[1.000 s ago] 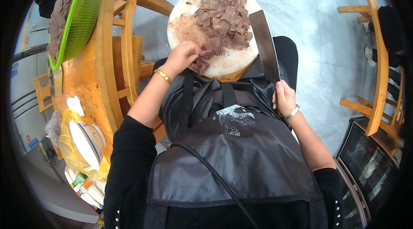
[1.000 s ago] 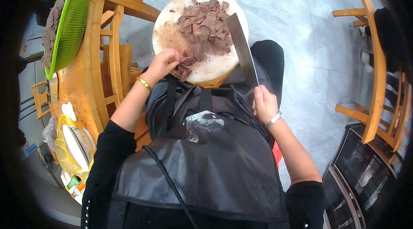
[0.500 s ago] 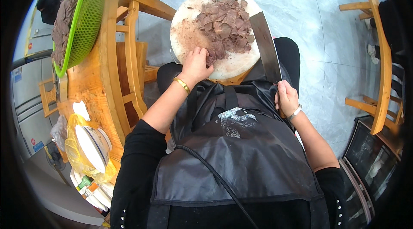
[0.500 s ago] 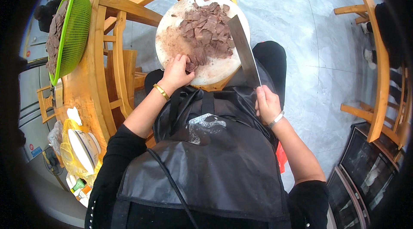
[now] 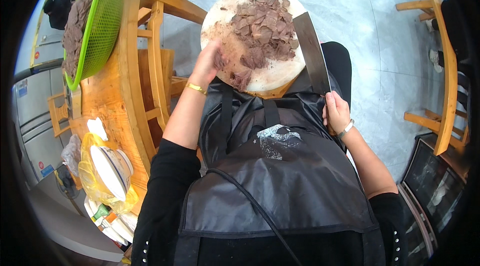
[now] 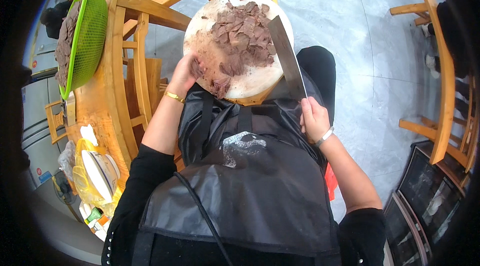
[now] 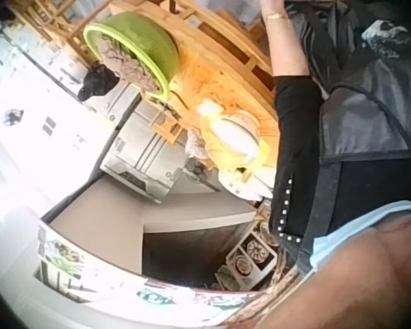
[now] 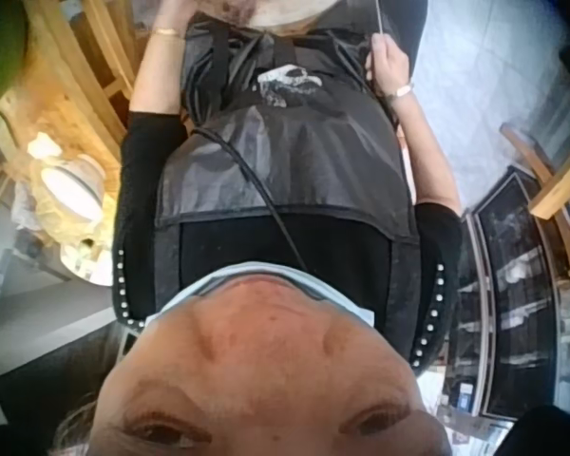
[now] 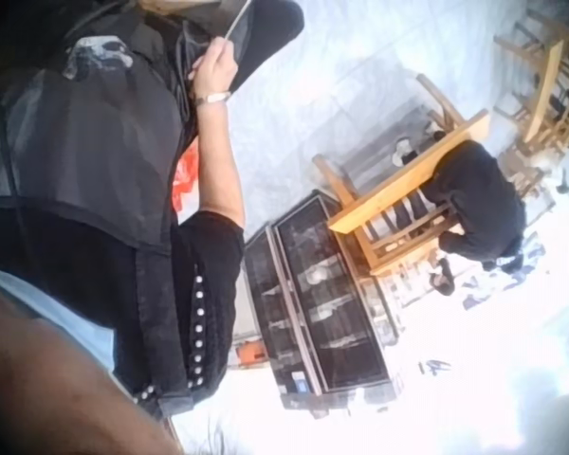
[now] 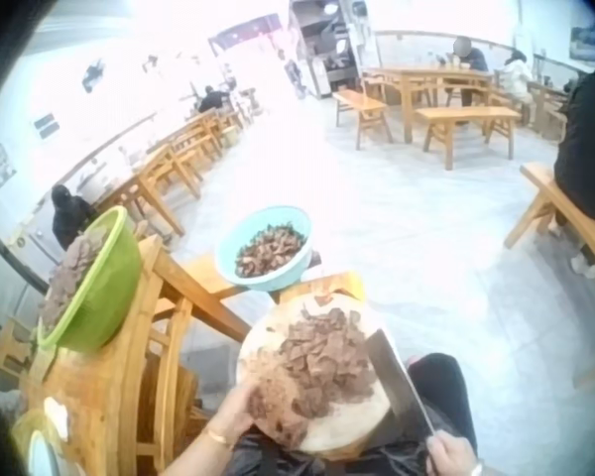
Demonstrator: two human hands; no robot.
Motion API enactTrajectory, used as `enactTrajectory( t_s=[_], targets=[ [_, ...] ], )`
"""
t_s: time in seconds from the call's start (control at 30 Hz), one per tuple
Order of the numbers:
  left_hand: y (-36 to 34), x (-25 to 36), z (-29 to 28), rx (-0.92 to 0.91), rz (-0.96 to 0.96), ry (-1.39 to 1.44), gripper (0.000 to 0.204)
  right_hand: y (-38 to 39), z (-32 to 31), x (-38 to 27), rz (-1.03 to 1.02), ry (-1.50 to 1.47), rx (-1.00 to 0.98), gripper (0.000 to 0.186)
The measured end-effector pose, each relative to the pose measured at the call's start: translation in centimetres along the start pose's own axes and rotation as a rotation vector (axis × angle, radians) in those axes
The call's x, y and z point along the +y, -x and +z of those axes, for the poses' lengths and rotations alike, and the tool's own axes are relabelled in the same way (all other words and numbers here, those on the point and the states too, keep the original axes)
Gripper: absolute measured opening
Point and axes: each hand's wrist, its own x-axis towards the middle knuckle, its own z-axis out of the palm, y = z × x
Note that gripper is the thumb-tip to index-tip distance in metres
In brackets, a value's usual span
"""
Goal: The person slices cooked meat into thin pieces using a knife on a cutting board placed on their lap. The sliced meat is transferred into a green basket. The person then places a plate on the table.
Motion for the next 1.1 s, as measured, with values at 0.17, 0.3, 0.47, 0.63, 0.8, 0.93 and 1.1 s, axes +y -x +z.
enactTrajectory(
  t_s=[0.17, 0.3, 0.47, 0.63, 0.8, 0.93, 1.1],
  targets=[
    [0.4, -1.9, 4.0, 0.045, 0.632, -1.26, 0.023, 0.1, 0.0, -0.3, -0.007, 0.026, 0.01, 0.037],
    [-0.4, -1.5, 2.8, -0.066, 0.416, -1.197, 0.021, 0.2, -0.1, -0.6, 0.048, 0.0, 0.015, 0.035],
    [-0.3, 0.2, 0.0, 0.012, 0.003, -0.406, 0.005, -0.1, -0.2, 0.3, 0.054, -0.063, 0.011, 0.037],
    [-0.7, -1.1, 0.9, -0.204, 0.049, -1.028, 0.034, -0.3, 0.1, -0.2, 0.069, -0.075, -0.002, 0.033],
    [-0.4, -0.8, 4.8, -0.286, 0.14, -1.615, 0.048, -0.1, 0.1, -0.3, 0.074, -0.085, 0.014, 0.031],
    [-1.6, -0.4, 3.8, -0.365, 0.069, -1.454, 0.039, -0.1, 0.0, -0.3, 0.074, -0.084, 0.014, 0.031],
    [-2.2, -0.2, 2.5, -0.209, 0.194, -1.02, 0.031, -0.1, -0.2, -0.3, 0.089, -0.105, 0.007, 0.031]
  ],
)
